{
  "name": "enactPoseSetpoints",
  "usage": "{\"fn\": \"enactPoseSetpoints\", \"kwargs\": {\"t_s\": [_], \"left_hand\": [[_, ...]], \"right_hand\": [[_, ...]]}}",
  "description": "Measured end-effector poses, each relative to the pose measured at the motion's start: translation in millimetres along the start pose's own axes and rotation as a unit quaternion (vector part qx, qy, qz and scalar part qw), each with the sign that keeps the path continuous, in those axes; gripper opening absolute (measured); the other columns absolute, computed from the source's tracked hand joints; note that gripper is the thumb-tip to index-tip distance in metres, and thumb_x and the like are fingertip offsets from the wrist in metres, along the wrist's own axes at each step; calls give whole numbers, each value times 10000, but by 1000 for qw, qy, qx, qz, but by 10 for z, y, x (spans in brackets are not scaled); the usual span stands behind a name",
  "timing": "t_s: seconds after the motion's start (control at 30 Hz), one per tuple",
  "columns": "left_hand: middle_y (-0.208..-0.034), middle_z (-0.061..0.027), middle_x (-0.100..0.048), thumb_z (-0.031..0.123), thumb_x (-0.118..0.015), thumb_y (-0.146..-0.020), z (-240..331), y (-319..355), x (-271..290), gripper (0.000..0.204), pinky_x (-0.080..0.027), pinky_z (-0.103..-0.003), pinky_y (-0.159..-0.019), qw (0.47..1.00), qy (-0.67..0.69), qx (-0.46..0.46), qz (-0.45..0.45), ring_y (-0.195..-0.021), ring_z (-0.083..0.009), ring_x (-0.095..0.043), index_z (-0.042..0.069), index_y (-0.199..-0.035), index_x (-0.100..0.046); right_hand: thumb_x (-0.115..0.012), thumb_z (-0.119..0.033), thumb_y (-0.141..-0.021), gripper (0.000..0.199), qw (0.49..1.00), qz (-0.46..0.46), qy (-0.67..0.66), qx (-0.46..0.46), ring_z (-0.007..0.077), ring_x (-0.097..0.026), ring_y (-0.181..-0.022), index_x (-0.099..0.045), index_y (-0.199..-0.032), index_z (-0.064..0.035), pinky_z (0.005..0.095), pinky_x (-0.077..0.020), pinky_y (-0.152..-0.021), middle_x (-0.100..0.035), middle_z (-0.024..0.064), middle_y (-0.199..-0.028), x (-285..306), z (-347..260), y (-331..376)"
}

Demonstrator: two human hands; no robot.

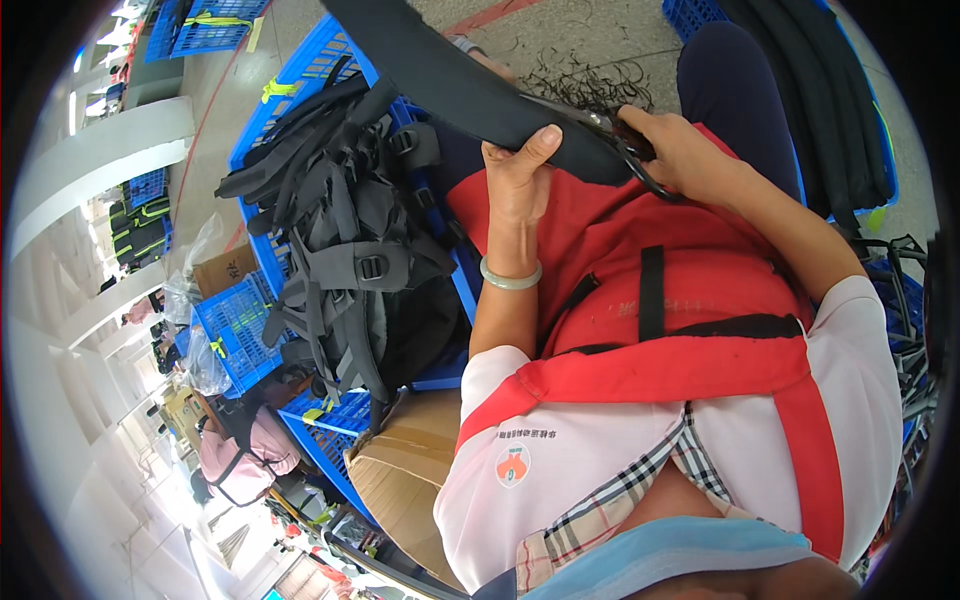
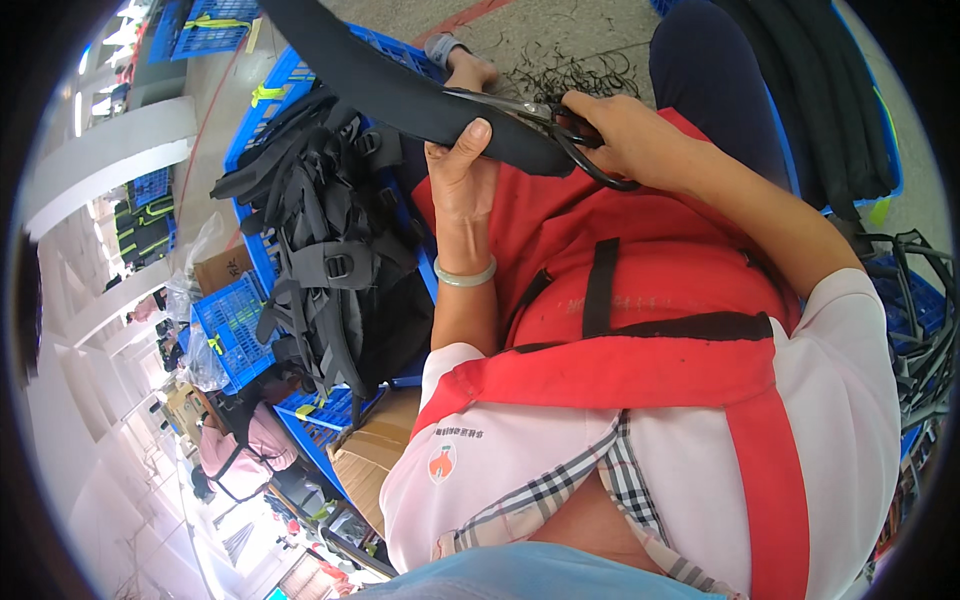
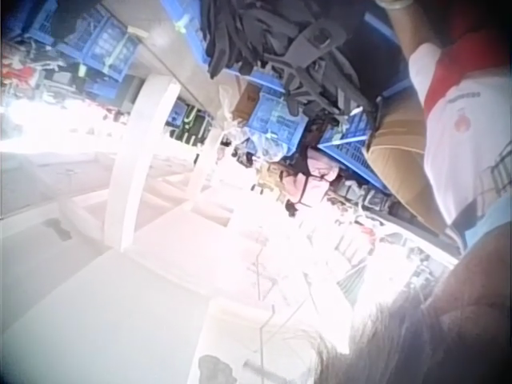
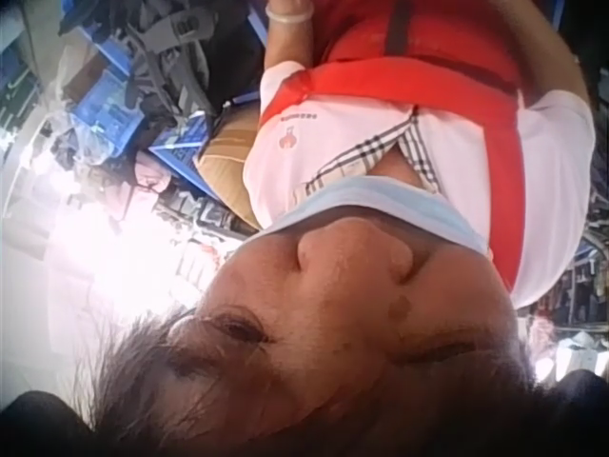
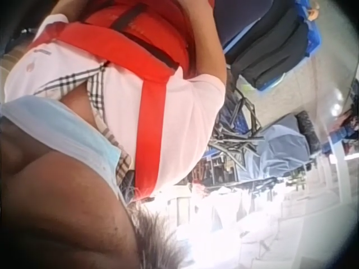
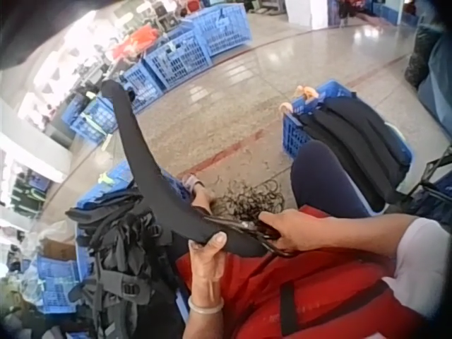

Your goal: Using scissors to trim excess material or threads from curved backpack shoulder strap components.

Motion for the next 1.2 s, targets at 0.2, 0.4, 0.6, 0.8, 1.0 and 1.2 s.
{"fn": "enactPoseSetpoints", "kwargs": {"t_s": [0.2, 0.4, 0.6, 0.8, 1.0, 1.2], "left_hand": [[-1012, -55, -633, 29, -759, -742, 153, -159, 160, 380, -521, -321, -835, 998, 40, 14, -41, -886, -170, -626, 44, -1093, -614], [-965, -40, -657, -34, -720, -772, 28, -137, 164, 291, -528, -307, -817, 999, 20, -5, -26, -861, -152, -632, 56, -1037, -638], [-865, -39, -668, -33, -720, -774, 55, -69, 99, 210, -540, -299, -771, 1000, 3, -11, -12, -790, -158, -648, 49, -956, -651], [-906, -56, -667, -20, -721, -774, 45, -4, 96, 255, -539, -314, -788, 1000, 5, -9, 17, -806, -172, -650, 37, -1005, -629], [-922, -75, -656, -1, -718, -766, 159, 2, 18, 338, -550, -339, -811, 988, 112, 88, -53, -829, -197, -652, 29, -1081, -601], [-966, -53, -637, -30, -707, -766, 30, -136, 229, 415, -552, -330, -800, 998, 56, 27, -30, -834, -177, -644, 19, -1158, -578]], "right_hand": [[-668, -100, -804, 323, 999, -23, 23, -29, 415, -610, -784, -481, -1051, -9, 459, -478, -676, -629, 221, -798, 67, -47, 10], [-662, -38, -765, 466, 998, -36, -21, -41, 460, -559, -928, -393, -1144, -4, 462, -445, -727, -581, 273, -951, -39, -55, 8], [-663, -12, -735, 530, 999, -33, 14, 3, 479, -549, -941, -353, -1165, 5, 485, -440, -735, -580, 289, -970, -3, -137, -38], [-682, -119, -784, 411, 999, -45, 24, -10, 425, -598, -874, -442, -1095, 3, 464, -474, -707, -618, 246, -879, -80, -48, -36], [-666, -139, -814, 314, 998, -36, 25, -34, 405, -617, -805, -496, -1043, -7, 461, -474, -683, -637, 224, -834, -23, -34, 0], [-682, -164, -796, 405, 999, -23, 19, -35, 415, -605, -860, -455, -1090, -4, 454, -474, -719, -628, 234, -876, -94, 80, 41]]}}
Point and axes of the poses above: each hand's wrist, its own y-axis away from the middle knuckle, its own x-axis out of the back of the hand, z = x × y, the point moved 3 cm from there along -y, towards the middle knuckle
